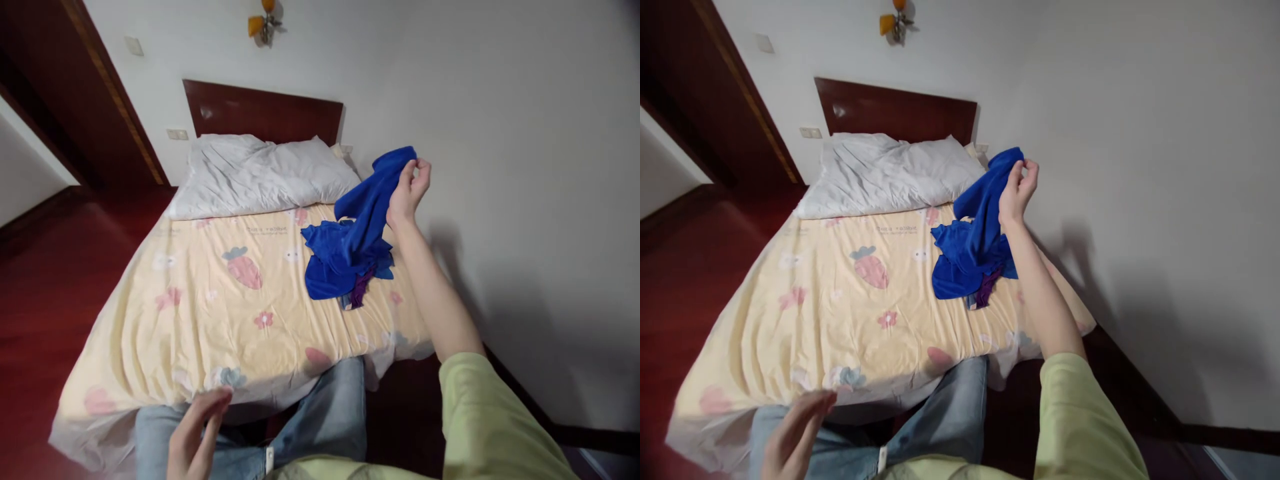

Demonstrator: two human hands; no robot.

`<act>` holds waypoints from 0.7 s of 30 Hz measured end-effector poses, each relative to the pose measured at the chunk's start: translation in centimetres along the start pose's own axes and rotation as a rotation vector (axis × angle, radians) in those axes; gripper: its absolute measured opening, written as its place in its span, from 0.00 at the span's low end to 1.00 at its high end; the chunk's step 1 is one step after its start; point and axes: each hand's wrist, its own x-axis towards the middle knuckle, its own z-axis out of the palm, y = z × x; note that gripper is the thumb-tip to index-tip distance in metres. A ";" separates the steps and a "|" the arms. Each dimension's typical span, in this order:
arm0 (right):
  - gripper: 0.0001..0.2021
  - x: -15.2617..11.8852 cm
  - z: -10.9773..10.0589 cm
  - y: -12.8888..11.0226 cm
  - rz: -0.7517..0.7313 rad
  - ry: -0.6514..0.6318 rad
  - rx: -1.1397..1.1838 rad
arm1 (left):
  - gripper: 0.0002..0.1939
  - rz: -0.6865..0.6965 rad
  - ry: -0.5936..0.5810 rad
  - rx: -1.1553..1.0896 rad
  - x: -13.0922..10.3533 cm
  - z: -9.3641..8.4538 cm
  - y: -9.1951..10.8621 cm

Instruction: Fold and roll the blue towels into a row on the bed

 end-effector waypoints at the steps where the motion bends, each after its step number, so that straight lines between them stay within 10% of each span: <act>1: 0.24 -0.4 0.1 -2.5 -0.005 -0.065 0.078 | 0.14 0.032 -0.030 -0.044 1.2 0.0 1.1; 11: 0.27 -17.7 2.2 -21.9 0.383 -1.016 0.642 | 0.35 0.538 -0.158 -0.184 8.9 -2.8 15.1; 21: 0.26 -30.8 2.7 -24.3 0.553 -1.265 0.763 | 0.21 0.453 -0.386 -0.104 8.5 -8.8 12.8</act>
